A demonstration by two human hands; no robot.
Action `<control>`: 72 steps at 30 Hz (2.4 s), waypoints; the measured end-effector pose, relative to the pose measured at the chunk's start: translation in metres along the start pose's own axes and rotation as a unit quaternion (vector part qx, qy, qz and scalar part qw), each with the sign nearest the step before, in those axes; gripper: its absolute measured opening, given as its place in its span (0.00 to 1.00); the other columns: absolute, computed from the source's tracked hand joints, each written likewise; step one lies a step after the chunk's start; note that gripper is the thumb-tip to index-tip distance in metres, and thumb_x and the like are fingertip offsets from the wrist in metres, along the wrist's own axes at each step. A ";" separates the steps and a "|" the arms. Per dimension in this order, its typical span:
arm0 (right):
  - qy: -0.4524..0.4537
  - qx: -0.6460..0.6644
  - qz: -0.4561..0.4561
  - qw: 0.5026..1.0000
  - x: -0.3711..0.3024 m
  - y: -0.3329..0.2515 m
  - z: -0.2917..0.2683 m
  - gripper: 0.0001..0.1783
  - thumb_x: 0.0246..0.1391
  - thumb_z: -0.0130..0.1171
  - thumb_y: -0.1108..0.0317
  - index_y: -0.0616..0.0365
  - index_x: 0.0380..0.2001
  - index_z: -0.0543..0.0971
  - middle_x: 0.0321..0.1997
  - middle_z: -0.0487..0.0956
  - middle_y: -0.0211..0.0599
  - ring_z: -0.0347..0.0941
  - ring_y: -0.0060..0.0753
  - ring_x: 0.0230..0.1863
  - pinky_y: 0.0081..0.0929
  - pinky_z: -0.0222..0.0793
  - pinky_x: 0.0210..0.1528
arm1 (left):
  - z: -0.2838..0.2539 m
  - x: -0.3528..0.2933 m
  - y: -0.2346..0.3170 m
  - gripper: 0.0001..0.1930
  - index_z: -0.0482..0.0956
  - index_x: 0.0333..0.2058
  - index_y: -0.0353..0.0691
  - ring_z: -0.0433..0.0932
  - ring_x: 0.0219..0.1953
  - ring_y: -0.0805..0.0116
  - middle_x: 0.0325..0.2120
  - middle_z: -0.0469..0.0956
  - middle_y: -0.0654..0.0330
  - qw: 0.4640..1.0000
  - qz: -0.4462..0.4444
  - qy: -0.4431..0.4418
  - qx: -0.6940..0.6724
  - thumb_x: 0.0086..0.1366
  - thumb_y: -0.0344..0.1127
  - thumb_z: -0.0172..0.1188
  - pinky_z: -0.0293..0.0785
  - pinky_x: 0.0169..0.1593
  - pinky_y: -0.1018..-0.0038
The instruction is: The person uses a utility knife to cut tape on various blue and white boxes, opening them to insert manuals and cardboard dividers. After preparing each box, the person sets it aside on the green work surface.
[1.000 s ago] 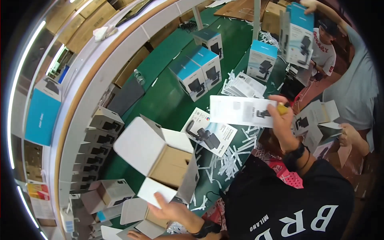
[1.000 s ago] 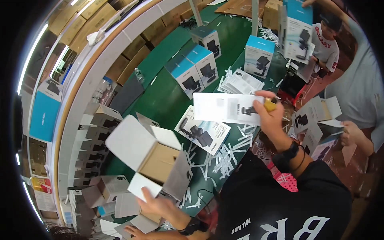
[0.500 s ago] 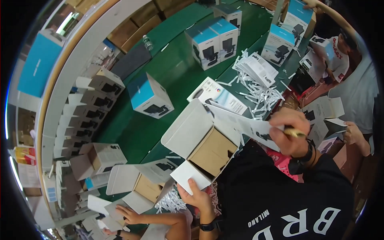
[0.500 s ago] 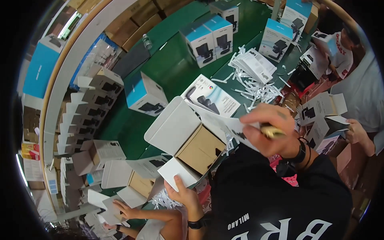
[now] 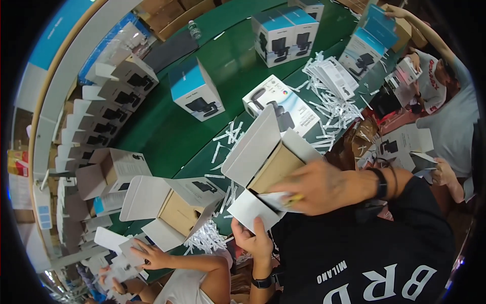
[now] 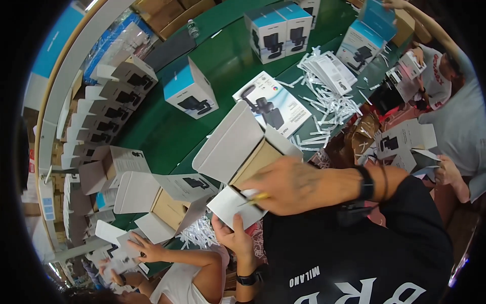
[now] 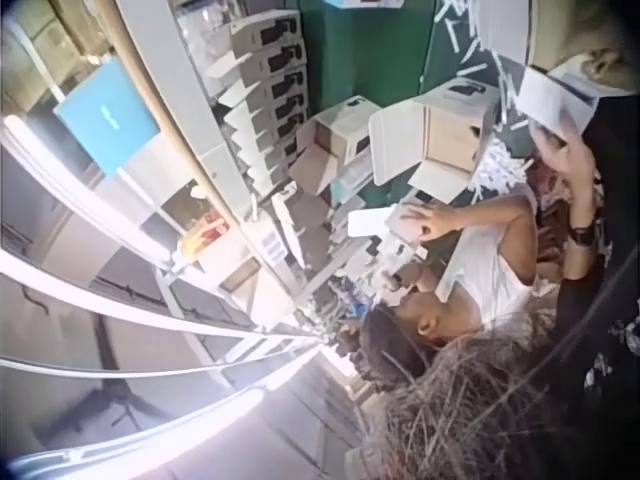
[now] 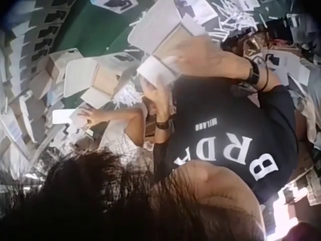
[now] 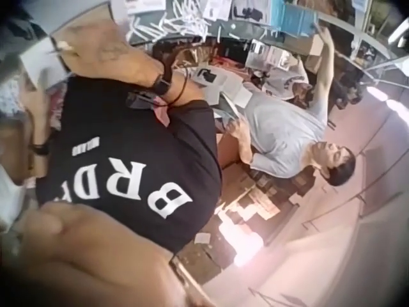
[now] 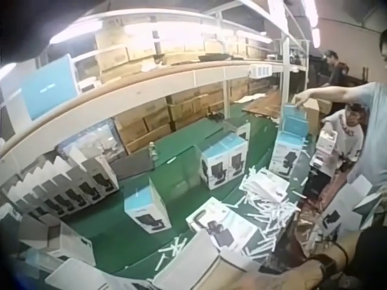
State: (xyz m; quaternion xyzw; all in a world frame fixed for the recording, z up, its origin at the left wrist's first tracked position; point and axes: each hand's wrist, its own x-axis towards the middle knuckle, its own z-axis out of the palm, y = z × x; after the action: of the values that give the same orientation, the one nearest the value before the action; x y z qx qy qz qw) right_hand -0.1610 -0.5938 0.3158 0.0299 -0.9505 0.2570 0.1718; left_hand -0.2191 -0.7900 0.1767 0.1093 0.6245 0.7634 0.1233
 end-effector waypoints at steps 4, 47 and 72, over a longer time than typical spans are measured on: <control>0.078 0.070 -0.019 0.994 -0.012 -0.010 0.003 0.14 0.52 0.67 0.73 0.56 0.44 0.83 0.22 0.78 0.33 0.75 0.33 0.20 0.28 0.72 0.23 | -0.009 -0.001 0.006 0.19 0.69 0.57 0.26 0.79 0.48 0.65 0.50 0.78 0.51 1.000 -0.021 -0.001 0.014 0.69 0.24 0.56 0.76 0.54 0.70; 0.413 0.135 0.347 0.831 -0.017 0.379 0.021 0.28 0.36 0.84 0.63 0.61 0.43 0.86 0.29 0.78 0.39 0.75 0.33 0.27 0.27 0.71 0.32 | 0.295 0.328 -0.027 0.30 0.78 0.54 0.30 0.82 0.49 0.59 0.47 0.83 0.51 0.688 -0.197 -0.539 0.445 0.61 0.48 0.70 0.78 0.52 0.63; 0.203 0.315 0.400 0.836 -0.022 0.363 -0.010 0.18 0.67 0.55 0.66 0.52 0.57 0.81 0.29 0.84 0.32 0.77 0.20 0.29 0.23 0.72 0.34 | 0.219 0.274 0.206 0.29 0.74 0.60 0.31 0.80 0.53 0.49 0.51 0.81 0.42 0.782 0.180 -0.332 0.496 0.62 0.37 0.67 0.76 0.56 0.61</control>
State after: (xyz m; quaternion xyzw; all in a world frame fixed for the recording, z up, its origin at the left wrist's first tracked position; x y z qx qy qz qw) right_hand -0.1900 -0.2757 0.1428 -0.3536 -0.6911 0.5890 0.2244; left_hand -0.4184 -0.5372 0.4254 0.5127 0.8062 0.2733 0.1118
